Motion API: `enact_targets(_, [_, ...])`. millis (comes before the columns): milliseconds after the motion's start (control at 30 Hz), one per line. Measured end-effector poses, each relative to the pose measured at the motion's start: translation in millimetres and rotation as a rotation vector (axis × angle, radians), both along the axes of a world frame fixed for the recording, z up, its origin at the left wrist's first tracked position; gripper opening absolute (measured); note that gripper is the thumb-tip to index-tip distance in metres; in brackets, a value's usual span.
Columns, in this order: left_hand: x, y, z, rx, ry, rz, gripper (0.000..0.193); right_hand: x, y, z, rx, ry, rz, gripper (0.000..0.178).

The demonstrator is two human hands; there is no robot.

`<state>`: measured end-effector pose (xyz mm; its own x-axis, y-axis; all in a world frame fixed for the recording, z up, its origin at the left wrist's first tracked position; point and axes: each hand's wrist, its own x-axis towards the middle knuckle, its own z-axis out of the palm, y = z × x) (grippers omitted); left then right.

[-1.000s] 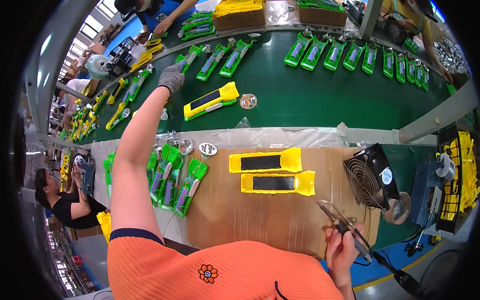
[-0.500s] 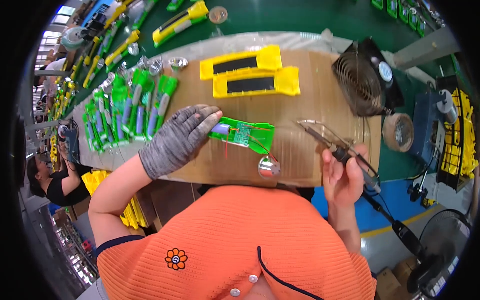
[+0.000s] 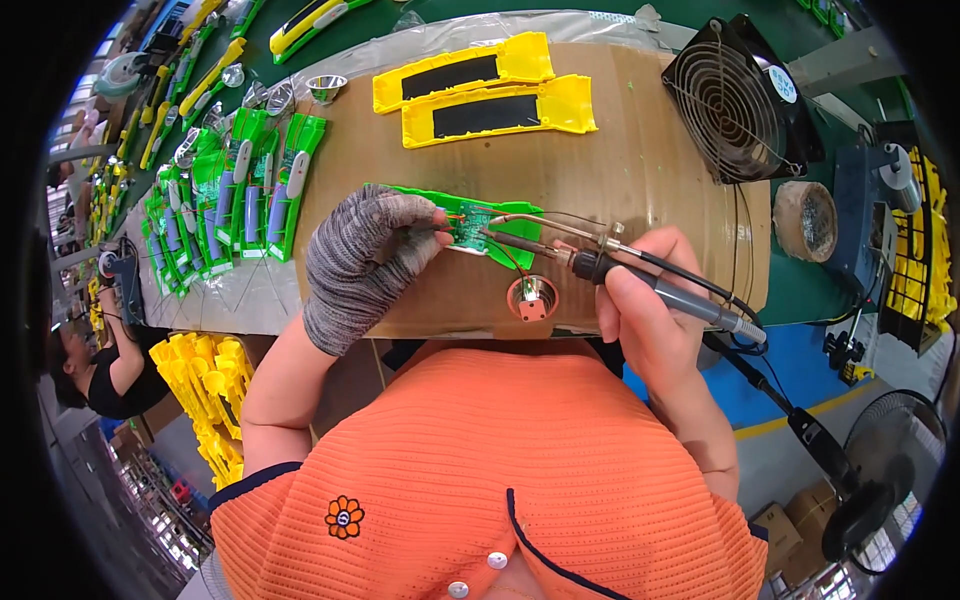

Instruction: Soldering internal components and wires into flashlight housings on an assembly line.

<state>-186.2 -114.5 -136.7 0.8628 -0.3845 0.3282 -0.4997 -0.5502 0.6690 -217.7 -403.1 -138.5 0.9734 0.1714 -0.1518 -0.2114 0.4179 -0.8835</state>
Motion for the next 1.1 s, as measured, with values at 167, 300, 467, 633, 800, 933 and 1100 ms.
enact_targets(167, [9.5, -1.1, 10.8, 0.082, -0.034, -0.050, 0.016, 8.3, 7.2, 3.7, -0.013, 0.014, -0.033, 0.015])
enact_targets(300, [13.1, -5.0, 16.4, 0.072, 0.022, -0.022, 0.015, 14.7, 9.3, 10.9, -0.092, 0.038, -0.016, 0.015])
enact_targets(467, [16.0, -9.7, 24.1, 0.177, 0.031, -0.011, 0.015, 17.4, 12.5, 14.5, -0.156, 0.043, 0.010, 0.016])
enact_targets(633, [16.3, -12.1, 26.8, 0.205, 0.082, 0.005, 0.014, 17.5, 13.9, 16.9, -0.202, 0.080, 0.037, 0.019])
enact_targets(800, [18.4, -11.1, 24.9, 0.212, 0.082, -0.021, 0.014, 18.6, 15.8, 19.0, -0.225, 0.090, 0.064, 0.020])
enact_targets(933, [18.2, -10.3, 26.3, 0.237, 0.087, -0.016, 0.015, 18.9, 16.8, 19.3, -0.234, 0.090, 0.069, 0.020])
enact_targets(1100, [20.4, -8.5, 25.5, 0.251, 0.082, -0.042, 0.017, 18.7, 15.5, 19.1, -0.238, 0.108, 0.072, 0.020])
